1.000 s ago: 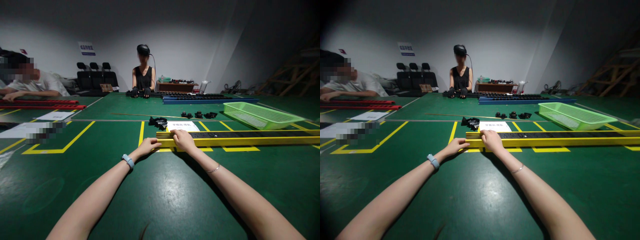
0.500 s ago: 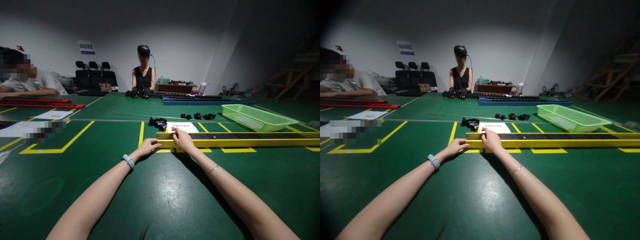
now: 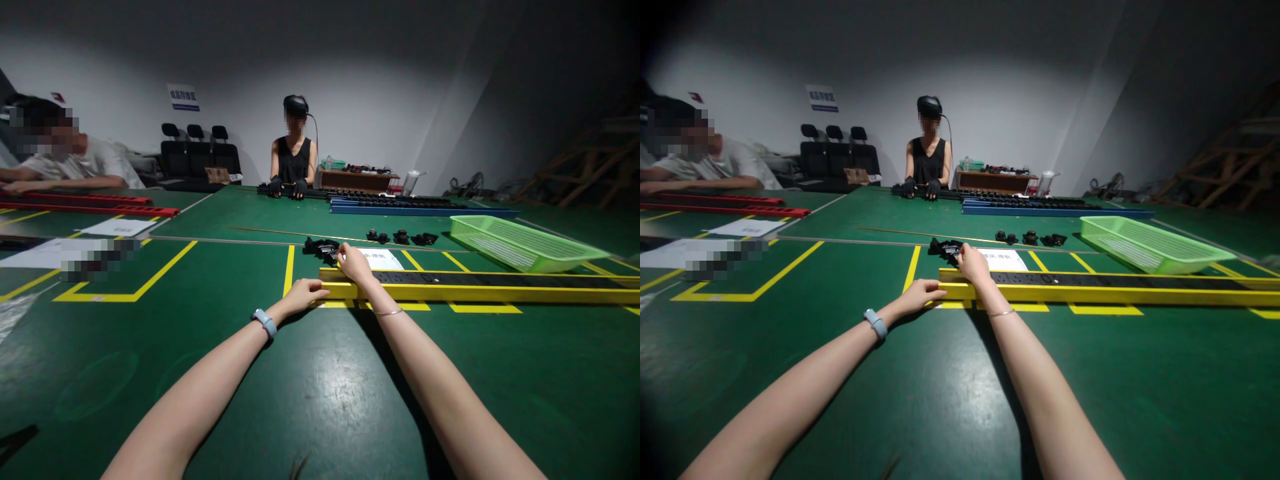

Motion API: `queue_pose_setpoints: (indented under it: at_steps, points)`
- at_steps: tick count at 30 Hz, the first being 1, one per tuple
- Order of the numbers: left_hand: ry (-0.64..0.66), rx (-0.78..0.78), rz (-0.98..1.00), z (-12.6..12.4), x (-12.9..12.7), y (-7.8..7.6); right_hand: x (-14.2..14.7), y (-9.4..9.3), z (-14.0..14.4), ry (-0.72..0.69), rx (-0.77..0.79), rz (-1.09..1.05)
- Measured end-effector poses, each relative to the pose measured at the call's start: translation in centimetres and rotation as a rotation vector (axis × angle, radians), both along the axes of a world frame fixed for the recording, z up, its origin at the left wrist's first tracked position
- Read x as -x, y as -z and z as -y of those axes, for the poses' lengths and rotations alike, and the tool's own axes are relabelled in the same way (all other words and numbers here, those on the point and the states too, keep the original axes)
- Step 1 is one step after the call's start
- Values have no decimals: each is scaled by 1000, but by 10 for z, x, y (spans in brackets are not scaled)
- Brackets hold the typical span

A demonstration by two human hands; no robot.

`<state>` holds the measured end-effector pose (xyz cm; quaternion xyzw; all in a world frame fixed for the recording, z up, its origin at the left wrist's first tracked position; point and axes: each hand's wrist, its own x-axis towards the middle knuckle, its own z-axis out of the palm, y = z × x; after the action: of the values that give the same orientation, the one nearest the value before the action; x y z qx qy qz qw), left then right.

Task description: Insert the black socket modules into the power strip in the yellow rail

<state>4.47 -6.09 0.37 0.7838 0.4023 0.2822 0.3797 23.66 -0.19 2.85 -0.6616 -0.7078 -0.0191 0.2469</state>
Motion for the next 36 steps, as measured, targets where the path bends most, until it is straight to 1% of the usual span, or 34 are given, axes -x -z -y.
queue_pose_setpoints:
  at_steps: [8,12,18,24,29,36]
  points:
    - [5,-13,7,-1,0,4,-1,4,-4,-80,26,19]
    - [3,-24,5,-1,0,3,0,5,-6,-108,45,26]
    - [11,-21,6,-1,0,3,-1,7,-6,-115,71,41]
    - [1,-11,10,0,-1,2,1,2,-2,-142,56,64]
    - [-8,-21,5,1,-1,1,2,2,-2,-131,105,68]
    - [0,-23,27,-2,0,6,1,2,-3,-124,140,72]
